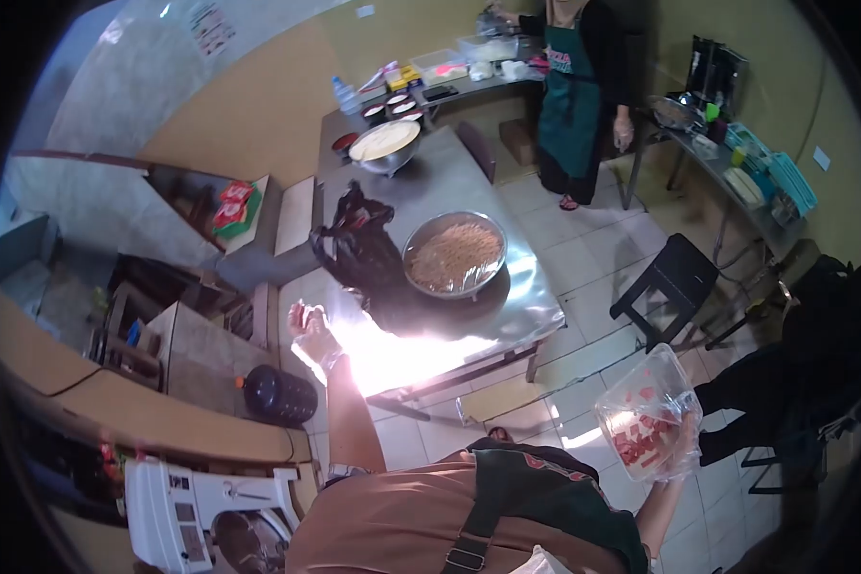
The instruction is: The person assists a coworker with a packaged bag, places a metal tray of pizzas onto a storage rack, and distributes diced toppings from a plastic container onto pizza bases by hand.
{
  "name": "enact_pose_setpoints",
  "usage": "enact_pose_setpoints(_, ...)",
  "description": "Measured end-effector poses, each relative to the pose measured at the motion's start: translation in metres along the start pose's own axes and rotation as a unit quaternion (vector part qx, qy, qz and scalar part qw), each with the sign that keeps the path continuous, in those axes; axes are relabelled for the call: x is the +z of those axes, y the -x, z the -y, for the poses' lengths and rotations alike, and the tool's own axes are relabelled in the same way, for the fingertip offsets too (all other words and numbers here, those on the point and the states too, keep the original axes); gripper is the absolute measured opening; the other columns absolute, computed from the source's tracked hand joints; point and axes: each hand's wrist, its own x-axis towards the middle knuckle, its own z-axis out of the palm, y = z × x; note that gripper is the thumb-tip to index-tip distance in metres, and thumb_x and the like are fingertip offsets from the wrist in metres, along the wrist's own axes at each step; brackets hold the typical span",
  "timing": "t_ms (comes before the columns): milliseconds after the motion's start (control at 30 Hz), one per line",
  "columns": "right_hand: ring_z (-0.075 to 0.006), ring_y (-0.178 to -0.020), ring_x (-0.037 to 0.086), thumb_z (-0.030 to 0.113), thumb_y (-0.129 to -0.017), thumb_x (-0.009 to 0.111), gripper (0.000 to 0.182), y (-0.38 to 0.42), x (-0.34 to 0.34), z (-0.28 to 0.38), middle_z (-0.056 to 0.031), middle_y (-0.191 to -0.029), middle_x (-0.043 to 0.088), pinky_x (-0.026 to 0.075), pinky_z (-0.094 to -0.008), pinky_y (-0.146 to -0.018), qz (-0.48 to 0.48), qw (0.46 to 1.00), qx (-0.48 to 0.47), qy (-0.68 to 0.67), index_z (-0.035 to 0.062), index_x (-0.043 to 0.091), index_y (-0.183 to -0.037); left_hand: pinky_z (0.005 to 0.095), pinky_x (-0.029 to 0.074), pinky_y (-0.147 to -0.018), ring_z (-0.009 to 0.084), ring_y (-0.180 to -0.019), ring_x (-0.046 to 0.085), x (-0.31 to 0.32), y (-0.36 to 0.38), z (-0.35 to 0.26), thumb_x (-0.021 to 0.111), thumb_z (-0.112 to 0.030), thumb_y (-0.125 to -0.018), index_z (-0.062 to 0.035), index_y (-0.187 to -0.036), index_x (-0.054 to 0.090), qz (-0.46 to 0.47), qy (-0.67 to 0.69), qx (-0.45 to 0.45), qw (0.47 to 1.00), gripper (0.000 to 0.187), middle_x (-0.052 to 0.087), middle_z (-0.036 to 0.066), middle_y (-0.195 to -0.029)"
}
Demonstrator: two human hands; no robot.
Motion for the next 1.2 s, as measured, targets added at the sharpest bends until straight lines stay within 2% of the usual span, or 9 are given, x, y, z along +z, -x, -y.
enact_pose_setpoints(467,-0.0175,-0.092,0.044,0.050,-0.074,0.055,0.056,-0.014,-0.011,-0.004,-0.0045,-0.102,0.047,0.037,-0.0348,-0.075,0.113,0.993,0.029,0.003,0.0212,0.038,-0.118,0.0354,0.025,-0.098,0.0282,-0.120,0.028,0.014,0.016,0.046,0.071,-0.015,-0.057,-0.0098,-0.127,0.027,0.091,-0.106,-0.010,0.990,0.083,0.030,0.016,-0.128)
enact_pose_setpoints(600,-0.0203,-0.080,0.054,0.050,-0.072,0.057,0.059,-0.009,0.023,0.006,-0.0058,-0.095,0.050,0.044,-0.0377,-0.068,0.141,0.990,0.019,0.004,0.0175,0.038,-0.117,0.0344,0.041,-0.083,0.0285,-0.100,0.049,0.048,-0.014,0.064,0.071,-0.019,-0.055,-0.0050,-0.124,0.030,0.034,-0.247,0.178,0.952,0.081,0.045,0.018,-0.113)
enact_pose_setpoints(633,-0.0215,-0.073,0.057,0.048,-0.074,0.055,0.056,-0.014,0.030,0.004,-0.0072,-0.096,0.053,0.048,-0.0392,-0.063,0.155,0.987,0.023,-0.015,0.0155,0.039,-0.116,0.0326,0.041,-0.084,0.0282,-0.101,0.049,0.069,-0.030,0.116,0.068,-0.015,-0.057,-0.0045,-0.125,0.030,0.218,0.124,0.076,0.965,0.078,0.045,0.017,-0.115)
enact_pose_setpoints(767,-0.0262,-0.086,0.055,0.042,-0.080,0.050,0.051,-0.018,0.086,-0.001,-0.0110,-0.101,0.053,0.049,-0.0390,-0.070,0.229,0.966,-0.121,0.031,0.0064,0.041,-0.115,0.0429,0.026,-0.098,0.0224,-0.122,0.029,0.078,0.009,0.031,0.052,-0.034,-0.071,-0.0138,-0.132,0.020,0.374,-0.476,0.159,0.780,0.072,0.029,0.008,-0.133)
enact_pose_setpoints(800,-0.0262,-0.086,0.055,0.042,-0.080,0.050,0.051,-0.025,0.096,-0.008,-0.0110,-0.101,0.053,0.049,-0.0390,-0.070,0.230,0.965,-0.119,0.036,0.0064,0.041,-0.115,0.0372,0.036,-0.091,0.0283,-0.105,0.047,0.087,0.012,0.049,0.050,-0.024,-0.072,-0.0079,-0.116,0.043,0.340,-0.380,0.187,0.840,0.047,0.048,0.014,-0.115)
enact_pose_setpoints(867,-0.0274,-0.090,0.053,0.040,-0.080,0.049,0.051,-0.038,0.114,-0.024,-0.0116,-0.107,0.050,0.048,-0.0408,-0.072,0.256,0.956,-0.140,0.036,0.0071,0.039,-0.118,0.0383,0.038,-0.089,0.0268,-0.102,0.050,0.071,0.016,0.060,0.050,-0.017,-0.071,-0.0061,-0.110,0.047,0.323,-0.354,0.332,0.812,0.041,0.052,0.013,-0.109)
enact_pose_setpoints(1000,-0.0292,-0.096,0.051,0.038,-0.082,0.047,0.051,-0.062,0.141,-0.048,-0.0126,-0.115,0.046,0.047,-0.0435,-0.075,0.293,0.941,-0.166,0.036,0.0081,0.036,-0.121,0.0462,0.029,-0.092,0.0256,-0.093,0.054,0.060,-0.034,0.054,0.053,-0.007,-0.066,-0.0109,-0.102,0.049,0.328,-0.191,0.308,0.872,0.036,0.057,0.007,-0.096)
enact_pose_setpoints(1100,-0.0302,-0.098,0.050,0.035,-0.082,0.048,0.051,-0.063,0.155,-0.059,-0.0118,-0.119,0.042,0.046,-0.0456,-0.077,0.319,0.937,-0.142,0.023,0.0120,0.033,-0.124,0.0426,0.031,-0.091,0.0305,-0.103,0.046,0.068,-0.101,0.042,0.055,-0.012,-0.065,-0.0074,-0.111,0.043,0.260,-0.175,0.313,0.896,0.048,0.050,0.010,-0.110)
enact_pose_setpoints(1200,-0.0295,-0.100,0.049,0.037,-0.080,0.050,0.050,-0.047,0.168,-0.065,-0.0115,-0.118,0.043,0.047,-0.0458,-0.076,0.327,0.865,-0.359,0.126,0.0123,0.036,-0.121,0.0422,0.029,-0.094,0.0332,-0.114,0.035,0.093,-0.146,0.022,0.060,-0.021,-0.063,-0.0067,-0.121,0.034,0.255,-0.232,0.310,0.886,0.065,0.039,0.012,-0.123)
